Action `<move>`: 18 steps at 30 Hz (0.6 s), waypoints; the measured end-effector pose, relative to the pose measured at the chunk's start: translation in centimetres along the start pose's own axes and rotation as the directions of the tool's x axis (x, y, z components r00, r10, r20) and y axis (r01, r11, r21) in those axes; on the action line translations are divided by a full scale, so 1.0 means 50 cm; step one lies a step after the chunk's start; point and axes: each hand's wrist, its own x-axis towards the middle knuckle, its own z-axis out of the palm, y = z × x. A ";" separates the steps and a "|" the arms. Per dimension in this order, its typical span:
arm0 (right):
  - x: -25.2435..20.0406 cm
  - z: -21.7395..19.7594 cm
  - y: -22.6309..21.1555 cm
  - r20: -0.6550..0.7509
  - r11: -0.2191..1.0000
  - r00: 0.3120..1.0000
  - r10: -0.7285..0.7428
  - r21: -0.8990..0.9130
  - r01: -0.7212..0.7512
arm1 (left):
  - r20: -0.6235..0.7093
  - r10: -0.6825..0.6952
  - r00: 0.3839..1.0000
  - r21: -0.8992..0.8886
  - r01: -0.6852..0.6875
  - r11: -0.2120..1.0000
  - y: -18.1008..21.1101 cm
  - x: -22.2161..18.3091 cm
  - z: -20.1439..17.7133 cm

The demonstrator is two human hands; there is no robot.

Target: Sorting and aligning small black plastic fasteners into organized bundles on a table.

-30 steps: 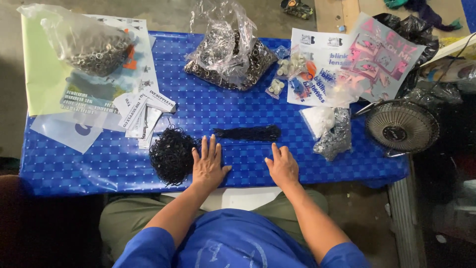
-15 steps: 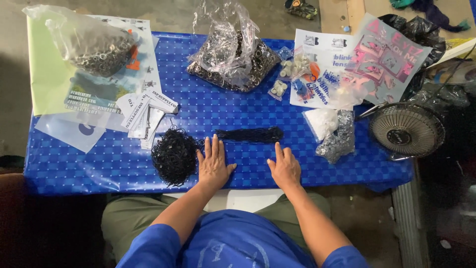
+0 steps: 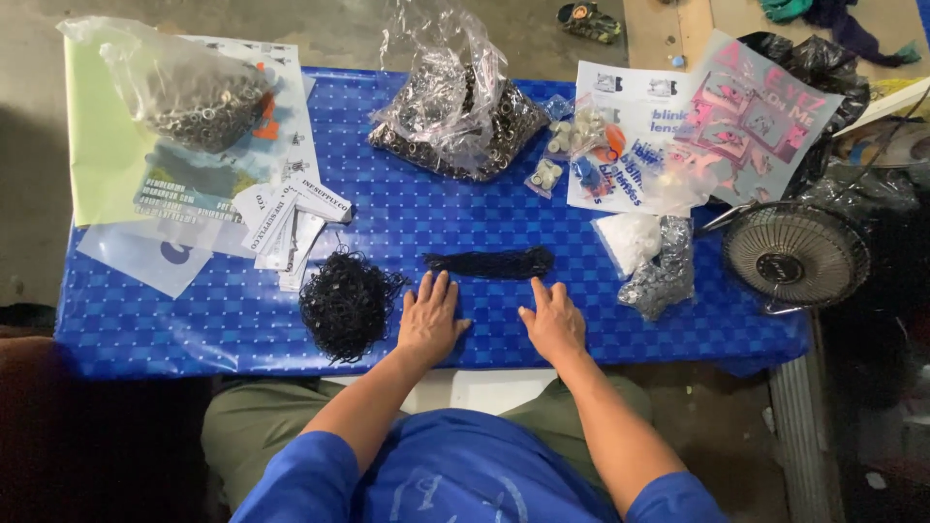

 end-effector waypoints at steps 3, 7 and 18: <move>-0.017 -0.020 -0.018 0.023 0.999 0.999 0.025 -0.034 -0.024 | -0.027 0.005 1.000 0.028 -0.005 1.000 -0.001 -0.020 0.015; -0.053 0.000 -0.032 -0.012 0.999 1.000 -0.012 -0.039 0.011 | -0.183 0.086 0.979 0.057 -0.076 0.995 -0.050 -0.051 0.121; -0.105 0.014 -0.099 0.114 0.994 0.991 0.075 -0.089 -0.065 | -0.809 -0.233 0.540 -0.191 0.134 0.972 -0.247 -0.092 0.169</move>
